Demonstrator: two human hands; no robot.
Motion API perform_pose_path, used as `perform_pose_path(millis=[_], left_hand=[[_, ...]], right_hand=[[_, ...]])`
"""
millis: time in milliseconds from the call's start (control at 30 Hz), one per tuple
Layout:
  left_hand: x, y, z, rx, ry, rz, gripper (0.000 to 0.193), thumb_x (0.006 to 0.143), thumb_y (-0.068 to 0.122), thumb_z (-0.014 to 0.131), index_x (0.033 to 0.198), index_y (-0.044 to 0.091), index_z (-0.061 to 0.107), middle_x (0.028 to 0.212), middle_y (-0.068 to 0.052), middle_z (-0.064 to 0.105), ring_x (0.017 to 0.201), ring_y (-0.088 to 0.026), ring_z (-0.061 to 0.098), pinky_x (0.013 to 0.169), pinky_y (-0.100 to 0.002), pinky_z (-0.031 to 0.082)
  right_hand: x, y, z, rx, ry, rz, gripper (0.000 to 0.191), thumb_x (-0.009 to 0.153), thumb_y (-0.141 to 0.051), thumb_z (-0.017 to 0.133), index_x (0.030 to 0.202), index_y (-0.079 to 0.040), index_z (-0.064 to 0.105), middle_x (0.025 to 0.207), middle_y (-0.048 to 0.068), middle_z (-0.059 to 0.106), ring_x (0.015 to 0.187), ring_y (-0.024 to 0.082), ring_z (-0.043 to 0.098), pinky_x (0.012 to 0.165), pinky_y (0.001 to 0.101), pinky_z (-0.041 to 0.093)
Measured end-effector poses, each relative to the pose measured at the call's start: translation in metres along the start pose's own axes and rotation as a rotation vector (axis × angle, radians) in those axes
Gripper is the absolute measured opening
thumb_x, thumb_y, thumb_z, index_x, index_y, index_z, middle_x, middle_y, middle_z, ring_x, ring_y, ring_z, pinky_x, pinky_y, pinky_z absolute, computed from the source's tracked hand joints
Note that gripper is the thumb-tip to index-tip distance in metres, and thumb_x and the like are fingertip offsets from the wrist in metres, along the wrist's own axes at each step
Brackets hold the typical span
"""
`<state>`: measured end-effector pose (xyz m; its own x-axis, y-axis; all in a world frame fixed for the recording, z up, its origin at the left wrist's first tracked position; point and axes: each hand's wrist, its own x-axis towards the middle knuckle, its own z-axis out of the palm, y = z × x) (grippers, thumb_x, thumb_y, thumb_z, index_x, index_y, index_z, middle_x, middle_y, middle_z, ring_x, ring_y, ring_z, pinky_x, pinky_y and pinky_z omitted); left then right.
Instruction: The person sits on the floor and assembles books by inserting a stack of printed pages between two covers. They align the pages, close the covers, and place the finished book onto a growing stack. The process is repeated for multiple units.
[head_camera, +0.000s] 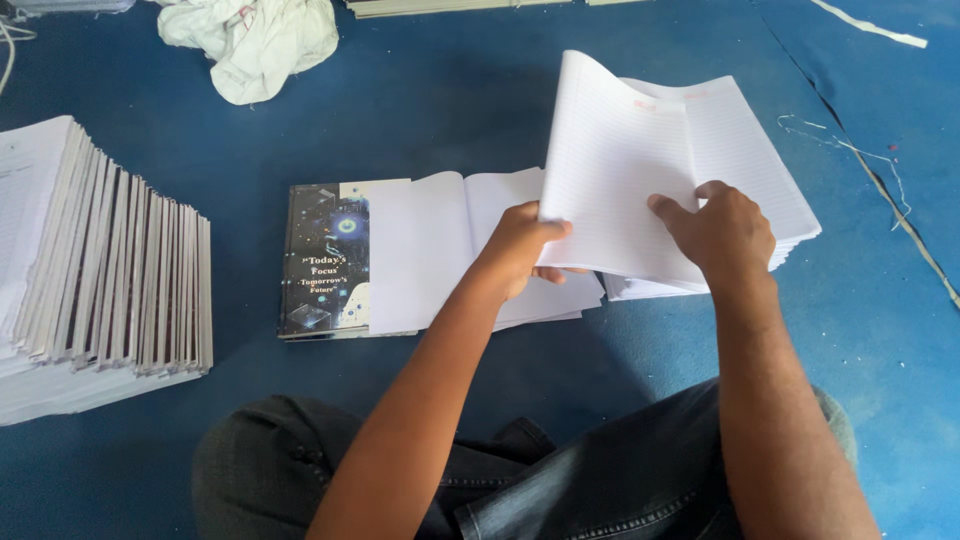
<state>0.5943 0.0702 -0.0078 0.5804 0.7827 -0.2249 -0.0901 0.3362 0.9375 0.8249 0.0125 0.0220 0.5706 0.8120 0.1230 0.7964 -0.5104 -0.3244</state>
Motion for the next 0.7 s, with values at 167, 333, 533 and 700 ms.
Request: perform_pose_path(millis=[167, 333, 533, 700], left_hand=[[-0.007, -0.014, -0.020, -0.167, -0.003, -0.038, 0.042, 0.092, 0.020, 0.062, 0.127, -0.002, 0.061, 0.105, -0.020, 0.074, 0.083, -0.030, 0.077, 0.052, -0.033, 0.049], [-0.019, -0.016, -0.052, -0.182, 0.002, -0.064, 0.042, 0.092, 0.022, 0.065, 0.129, 0.001, 0.061, 0.105, -0.018, 0.074, 0.088, -0.029, 0.076, 0.057, -0.032, 0.051], [-0.031, -0.019, -0.086, -0.098, 0.008, -0.092, 0.047, 0.091, 0.025, 0.065, 0.131, 0.001, 0.059, 0.107, -0.016, 0.073, 0.089, -0.028, 0.075, 0.060, -0.035, 0.054], [-0.031, -0.038, -0.115, -0.061, 0.093, -0.111, 0.048, 0.092, 0.033, 0.064, 0.130, 0.004, 0.062, 0.107, -0.014, 0.070, 0.089, -0.024, 0.073, 0.064, -0.037, 0.059]], right_hand=[[-0.007, -0.013, -0.018, 0.431, -0.098, 0.126, 0.071, 0.088, -0.042, 0.075, 0.133, 0.010, 0.060, 0.106, 0.033, 0.071, 0.088, 0.039, 0.076, 0.082, 0.0483, 0.062], [-0.007, -0.035, -0.018, 1.031, -0.453, 0.187, 0.068, 0.085, -0.024, 0.071, 0.135, 0.018, 0.050, 0.119, 0.038, 0.064, 0.109, 0.041, 0.071, 0.091, 0.0395, 0.058], [-0.017, -0.051, 0.008, 1.151, -0.695, 0.192, 0.070, 0.087, -0.014, 0.065, 0.142, 0.017, 0.035, 0.128, 0.041, 0.058, 0.121, 0.043, 0.067, 0.103, 0.0400, 0.057], [-0.023, -0.067, 0.041, 1.159, -0.687, 0.211, 0.060, 0.087, -0.009, 0.062, 0.142, 0.008, 0.044, 0.128, 0.034, 0.062, 0.116, 0.039, 0.069, 0.101, 0.0413, 0.058]])
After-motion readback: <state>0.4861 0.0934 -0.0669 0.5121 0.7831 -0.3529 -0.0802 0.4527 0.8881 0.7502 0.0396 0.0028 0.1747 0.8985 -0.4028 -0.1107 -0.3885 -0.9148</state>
